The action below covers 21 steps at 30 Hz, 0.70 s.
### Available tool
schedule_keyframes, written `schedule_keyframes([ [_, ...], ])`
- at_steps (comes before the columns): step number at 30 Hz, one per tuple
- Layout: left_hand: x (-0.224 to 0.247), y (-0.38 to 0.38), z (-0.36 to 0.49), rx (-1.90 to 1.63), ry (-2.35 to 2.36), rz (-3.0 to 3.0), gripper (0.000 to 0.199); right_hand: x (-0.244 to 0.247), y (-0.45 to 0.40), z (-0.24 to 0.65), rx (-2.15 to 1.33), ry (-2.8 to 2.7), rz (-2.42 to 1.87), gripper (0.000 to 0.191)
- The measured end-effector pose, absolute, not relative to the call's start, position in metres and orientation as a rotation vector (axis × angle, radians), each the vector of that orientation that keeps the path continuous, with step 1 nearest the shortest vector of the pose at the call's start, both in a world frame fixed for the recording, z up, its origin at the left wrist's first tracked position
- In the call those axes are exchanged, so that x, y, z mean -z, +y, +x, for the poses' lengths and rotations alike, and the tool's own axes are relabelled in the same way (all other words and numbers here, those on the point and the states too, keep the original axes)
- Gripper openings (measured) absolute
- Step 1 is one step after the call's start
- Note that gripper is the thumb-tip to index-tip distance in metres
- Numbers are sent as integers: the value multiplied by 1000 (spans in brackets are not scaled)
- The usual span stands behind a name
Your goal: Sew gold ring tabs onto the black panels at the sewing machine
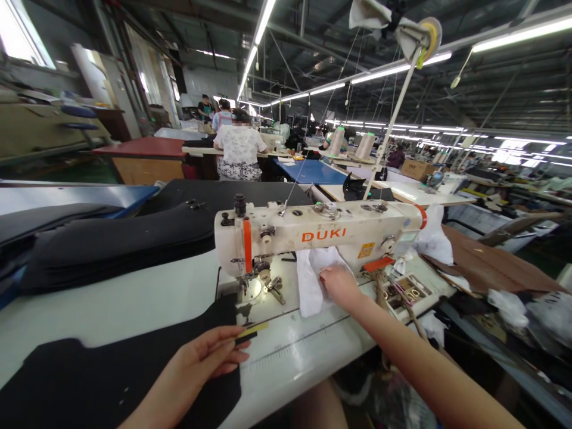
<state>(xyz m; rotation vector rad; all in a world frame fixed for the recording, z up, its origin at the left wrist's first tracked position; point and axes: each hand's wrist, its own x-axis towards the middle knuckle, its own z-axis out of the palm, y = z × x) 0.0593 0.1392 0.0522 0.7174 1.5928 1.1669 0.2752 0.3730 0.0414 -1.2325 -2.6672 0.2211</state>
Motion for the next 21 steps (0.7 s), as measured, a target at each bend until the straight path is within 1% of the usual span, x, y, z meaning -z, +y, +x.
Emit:
schedule_keyframes([
  [7, -56, 138, 58, -1180, 1610, 764, 39, -50, 362, 283, -448, -2417, -1152, 15],
  [11, -55, 138, 60, -1201, 1590, 757, 40, -52, 347, 286, -634, -2235, -1054, 18],
  [14, -58, 139, 65, -1213, 1566, 756, 39, -58, 326, 287, -953, -2002, -893, 12],
  [17, -64, 141, 72, -1238, 1531, 796, 36, -68, 303, 287, -1306, -1715, -734, 15],
  [21, -74, 144, 84, -1267, 1493, 868, 32, -78, 280, 285, -1638, -1533, -677, 18],
])
